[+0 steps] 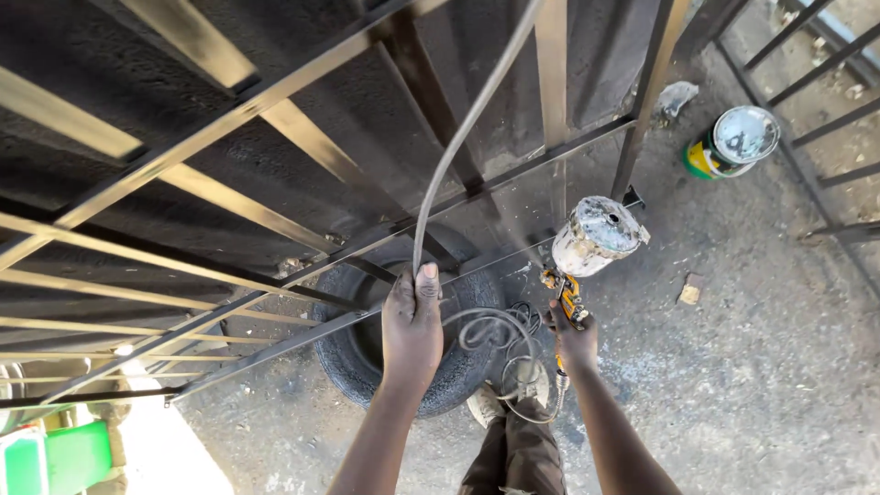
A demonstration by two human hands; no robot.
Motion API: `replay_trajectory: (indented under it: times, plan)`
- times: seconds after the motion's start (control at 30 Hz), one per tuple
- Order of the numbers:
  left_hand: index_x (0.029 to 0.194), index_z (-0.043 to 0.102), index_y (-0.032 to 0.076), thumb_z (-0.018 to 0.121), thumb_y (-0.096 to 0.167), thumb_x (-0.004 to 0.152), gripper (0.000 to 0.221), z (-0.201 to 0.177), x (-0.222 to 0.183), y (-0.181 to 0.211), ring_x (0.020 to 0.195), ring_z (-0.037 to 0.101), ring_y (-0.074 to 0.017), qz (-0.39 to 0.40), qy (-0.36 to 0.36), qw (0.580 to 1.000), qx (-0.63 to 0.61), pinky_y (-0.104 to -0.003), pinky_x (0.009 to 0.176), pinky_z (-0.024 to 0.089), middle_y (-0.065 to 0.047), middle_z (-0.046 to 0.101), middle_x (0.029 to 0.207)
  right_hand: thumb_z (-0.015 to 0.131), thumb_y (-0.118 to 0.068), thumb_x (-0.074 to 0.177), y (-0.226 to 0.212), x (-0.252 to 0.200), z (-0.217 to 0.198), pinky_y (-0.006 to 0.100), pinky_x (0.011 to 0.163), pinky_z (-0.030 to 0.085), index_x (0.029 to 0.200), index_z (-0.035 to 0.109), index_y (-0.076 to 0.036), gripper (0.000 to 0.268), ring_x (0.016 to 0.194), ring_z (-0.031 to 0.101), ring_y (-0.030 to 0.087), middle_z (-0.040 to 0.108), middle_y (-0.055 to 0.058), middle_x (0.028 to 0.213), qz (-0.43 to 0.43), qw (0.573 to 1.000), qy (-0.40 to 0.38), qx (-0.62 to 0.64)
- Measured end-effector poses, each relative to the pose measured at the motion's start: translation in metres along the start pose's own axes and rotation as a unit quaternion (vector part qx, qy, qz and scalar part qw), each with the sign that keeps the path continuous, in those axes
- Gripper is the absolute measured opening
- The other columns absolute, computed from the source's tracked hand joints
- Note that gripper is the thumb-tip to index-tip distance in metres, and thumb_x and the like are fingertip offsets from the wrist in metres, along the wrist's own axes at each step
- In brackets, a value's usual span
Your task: Spray painting a metal gate frame with black paint using a pneumatic spray gun
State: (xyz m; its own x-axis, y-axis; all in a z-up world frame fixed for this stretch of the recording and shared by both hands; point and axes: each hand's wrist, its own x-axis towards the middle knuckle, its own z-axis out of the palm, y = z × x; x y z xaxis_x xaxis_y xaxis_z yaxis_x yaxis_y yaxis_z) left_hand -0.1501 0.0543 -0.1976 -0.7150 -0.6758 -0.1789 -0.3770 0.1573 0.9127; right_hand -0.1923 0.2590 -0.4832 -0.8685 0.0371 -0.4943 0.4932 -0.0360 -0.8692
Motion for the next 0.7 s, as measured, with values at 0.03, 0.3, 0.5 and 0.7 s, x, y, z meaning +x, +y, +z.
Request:
replay_trajectory:
  times: [0.03,0.3,0.5,0.7]
  plan:
    - [0.080,0.059,0.008,0.046,0.035,0.110,0.042,0.003,0.000,0.000,0.061,0.051,-0.0108,-0.011,-0.006,1.000,-0.021,-0.027,0.053,0.048,-0.002,0.051,0.065,0.082,-0.022,0.094,0.011,0.003,-0.007,0.031,0.070,0.058,0.085,0.069,0.001,0.028,0.070,0.073,0.022,0.069,0.013,0.071,0.016,0.999,0.004,-0.029]
    - [0.089,0.056,0.004,0.044,0.032,0.111,0.038,0.025,0.006,-0.040,0.069,0.050,-0.0084,-0.017,-0.001,0.999,-0.035,-0.025,0.060,0.049,-0.001,0.047,0.075,0.084,-0.042,0.090,0.041,0.011,-0.026,0.035,0.066,0.056,0.091,0.072,-0.006,0.038,0.073,0.075,0.024,0.074,0.011,0.074,0.130,0.979,0.045,-0.153]
    - [0.104,0.062,-0.001,0.044,0.034,0.110,0.040,0.019,0.009,-0.037,0.068,0.054,-0.0139,0.035,-0.004,0.998,0.045,-0.029,0.060,0.056,-0.007,0.050,0.075,0.074,-0.030,0.095,-0.029,-0.030,-0.025,0.025,0.075,0.052,0.099,0.069,0.007,0.038,0.076,0.074,0.020,0.069,0.012,0.079,0.147,0.989,0.007,-0.021]
    - [0.088,0.065,0.006,0.047,0.030,0.111,0.038,-0.010,-0.003,-0.079,0.044,0.047,-0.0130,0.017,-0.004,0.992,0.123,-0.023,0.047,0.045,-0.003,0.052,0.056,0.078,-0.021,0.094,-0.055,-0.050,-0.008,0.029,0.072,0.041,0.085,0.073,0.004,0.027,0.068,0.061,0.021,0.071,0.018,0.072,-0.011,0.999,-0.042,-0.006]
